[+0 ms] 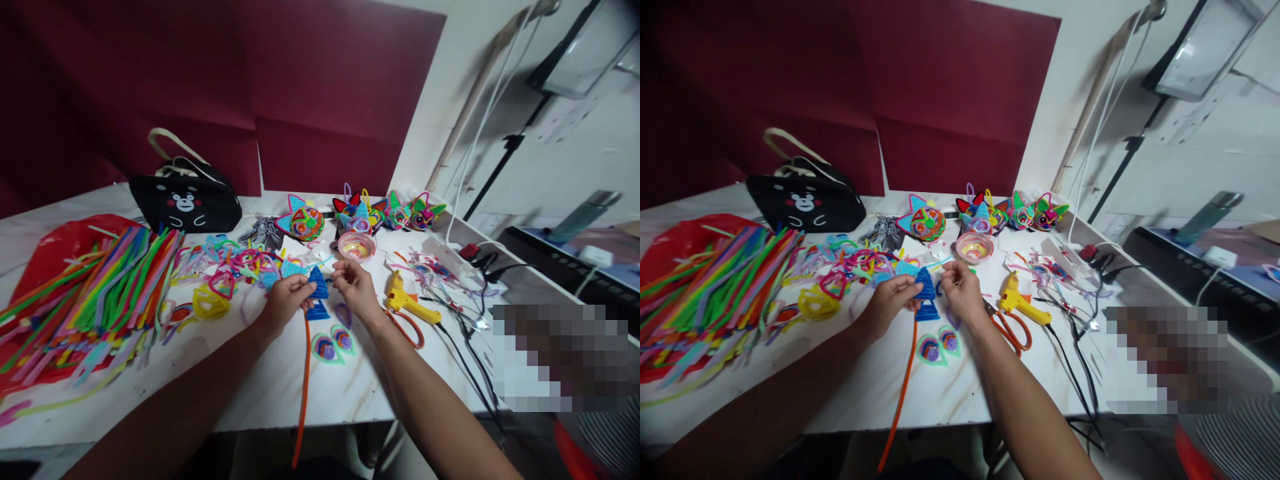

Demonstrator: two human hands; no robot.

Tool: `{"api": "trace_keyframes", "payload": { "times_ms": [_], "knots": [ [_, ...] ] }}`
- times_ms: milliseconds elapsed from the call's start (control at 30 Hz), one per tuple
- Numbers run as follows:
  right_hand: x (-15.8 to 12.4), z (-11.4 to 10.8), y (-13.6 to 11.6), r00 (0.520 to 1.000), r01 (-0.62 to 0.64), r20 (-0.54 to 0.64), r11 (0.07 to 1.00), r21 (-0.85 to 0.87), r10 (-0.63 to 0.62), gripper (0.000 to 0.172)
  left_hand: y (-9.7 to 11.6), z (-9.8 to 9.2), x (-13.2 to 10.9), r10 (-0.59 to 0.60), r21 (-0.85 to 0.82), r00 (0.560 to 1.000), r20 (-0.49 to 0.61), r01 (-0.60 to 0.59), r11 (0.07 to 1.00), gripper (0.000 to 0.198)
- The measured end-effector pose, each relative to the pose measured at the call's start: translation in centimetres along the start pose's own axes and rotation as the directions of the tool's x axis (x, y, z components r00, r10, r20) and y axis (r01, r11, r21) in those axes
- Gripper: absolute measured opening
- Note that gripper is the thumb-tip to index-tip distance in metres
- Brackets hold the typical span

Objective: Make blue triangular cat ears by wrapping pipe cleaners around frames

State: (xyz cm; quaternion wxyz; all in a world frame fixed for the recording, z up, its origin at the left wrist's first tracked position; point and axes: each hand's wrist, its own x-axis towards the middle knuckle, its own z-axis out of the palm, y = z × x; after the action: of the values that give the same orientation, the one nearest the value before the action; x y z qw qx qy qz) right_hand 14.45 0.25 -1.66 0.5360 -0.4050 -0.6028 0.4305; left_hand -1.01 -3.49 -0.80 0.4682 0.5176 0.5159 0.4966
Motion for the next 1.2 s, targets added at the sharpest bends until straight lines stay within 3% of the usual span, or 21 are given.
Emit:
{"api": "trace_keyframes", "payload": {
  "times_ms": [133,367,533,700,833,933,1033,1200],
  "knots": [
    [-0.3,0.4,-0.6,0.979,-0.121,0.178,0.987,0.103,0.101,0.021,-0.1,0.0,0.1,0.040,0.025,0.999,0.013,-0.040,0.999,0.021],
    [-0.6,0.5,-0.7,0.968,-0.133,0.224,0.988,0.080,0.112,0.021,-0.2,-0.5,0.3,0.183,0.140,0.981,-0.059,-0.173,0.975,0.020],
    [-0.7,0.6,-0.8,0.953,-0.171,0.267,0.980,0.097,0.140,0.023,-0.2,-0.7,0.6,0.184,0.172,0.982,-0.051,-0.173,0.970,0.017],
    [-0.8,0.8,-0.6,0.965,-0.119,0.239,0.992,0.044,0.105,0.020,-0.4,-0.7,0.6,0.202,0.213,0.977,-0.069,-0.183,0.960,0.017],
    [-1.1,0.9,-0.7,0.985,0.036,0.173,0.983,-0.182,-0.004,0.016,-0.5,-0.6,0.2,0.308,0.340,0.950,-0.052,-0.273,0.900,0.017],
    [-1.3,0.9,-1.0,0.988,0.080,0.149,0.954,-0.289,-0.038,0.014,-0.7,-0.6,0.0,0.392,0.454,0.920,-0.015,-0.342,0.822,0.015],
    [-1.4,0.9,-1.0,0.988,0.064,0.150,0.956,-0.286,-0.021,0.012,-1.0,-0.7,0.2,0.431,0.493,0.902,-0.002,-0.374,0.786,0.015],
    [-1.3,0.9,-0.8,0.988,0.059,0.156,0.965,-0.257,-0.019,0.013,-1.5,-0.8,0.5,0.402,0.462,0.915,-0.029,-0.344,0.817,0.018]
  ]
}}
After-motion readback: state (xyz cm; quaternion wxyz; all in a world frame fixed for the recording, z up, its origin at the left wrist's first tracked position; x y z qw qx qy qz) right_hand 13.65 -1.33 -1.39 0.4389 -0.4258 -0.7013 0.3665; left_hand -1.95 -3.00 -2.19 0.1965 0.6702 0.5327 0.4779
